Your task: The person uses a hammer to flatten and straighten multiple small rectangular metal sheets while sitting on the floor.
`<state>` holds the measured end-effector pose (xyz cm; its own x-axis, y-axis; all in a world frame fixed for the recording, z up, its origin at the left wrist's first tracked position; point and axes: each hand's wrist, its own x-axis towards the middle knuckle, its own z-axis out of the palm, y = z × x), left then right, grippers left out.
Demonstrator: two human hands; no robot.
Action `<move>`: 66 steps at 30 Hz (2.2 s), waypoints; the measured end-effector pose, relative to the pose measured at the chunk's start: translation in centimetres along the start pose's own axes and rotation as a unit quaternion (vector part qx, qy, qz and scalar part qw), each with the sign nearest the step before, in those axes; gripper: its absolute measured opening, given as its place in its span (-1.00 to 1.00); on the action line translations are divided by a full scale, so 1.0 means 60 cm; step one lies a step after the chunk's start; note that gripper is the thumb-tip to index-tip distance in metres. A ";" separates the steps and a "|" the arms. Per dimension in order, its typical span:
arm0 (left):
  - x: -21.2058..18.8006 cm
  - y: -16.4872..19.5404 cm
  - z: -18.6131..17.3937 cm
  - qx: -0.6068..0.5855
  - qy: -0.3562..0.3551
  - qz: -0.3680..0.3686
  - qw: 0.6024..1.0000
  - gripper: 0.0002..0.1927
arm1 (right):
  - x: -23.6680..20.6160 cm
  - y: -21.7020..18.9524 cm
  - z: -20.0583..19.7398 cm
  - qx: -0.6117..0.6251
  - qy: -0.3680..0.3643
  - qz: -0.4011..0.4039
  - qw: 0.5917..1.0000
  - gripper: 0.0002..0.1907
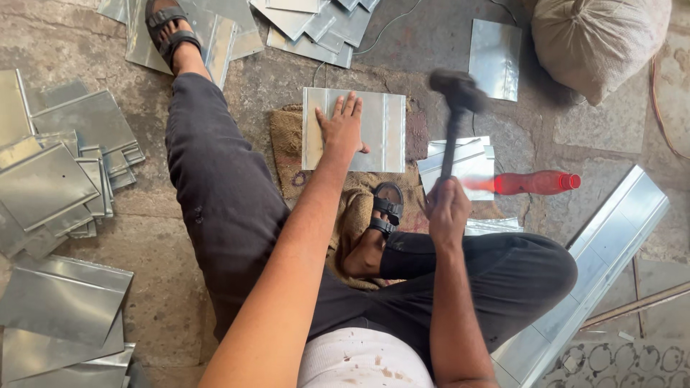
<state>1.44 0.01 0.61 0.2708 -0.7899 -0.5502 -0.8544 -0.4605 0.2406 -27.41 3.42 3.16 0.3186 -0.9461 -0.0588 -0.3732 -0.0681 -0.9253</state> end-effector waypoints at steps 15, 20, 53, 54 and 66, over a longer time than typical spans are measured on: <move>-0.001 -0.006 0.012 -0.011 0.040 0.002 0.999 0.27 | -0.010 -0.021 0.002 0.096 0.039 0.067 0.992 -0.55; -0.004 -0.009 0.011 -0.005 0.047 0.006 0.999 0.26 | -0.035 0.032 0.042 0.094 0.081 -0.080 0.989 -0.50; -0.044 -0.006 0.020 -0.032 0.093 -0.015 0.995 0.01 | -0.093 0.072 0.065 -0.108 -0.022 0.037 0.993 -0.45; -0.046 -0.006 0.019 -0.032 0.093 -0.016 0.995 0.01 | -0.093 0.070 0.069 -0.107 -0.028 0.067 0.992 -0.45; -0.051 -0.019 0.040 -0.042 0.135 -0.014 0.990 -0.01 | -0.006 -0.001 0.050 0.216 -0.022 0.320 0.922 -0.69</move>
<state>0.53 3.93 0.11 0.4115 -0.8510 -0.3263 -0.8080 -0.5063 0.3014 -24.91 4.72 2.10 0.1922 -0.7339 -0.6515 -0.1181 0.6417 -0.7578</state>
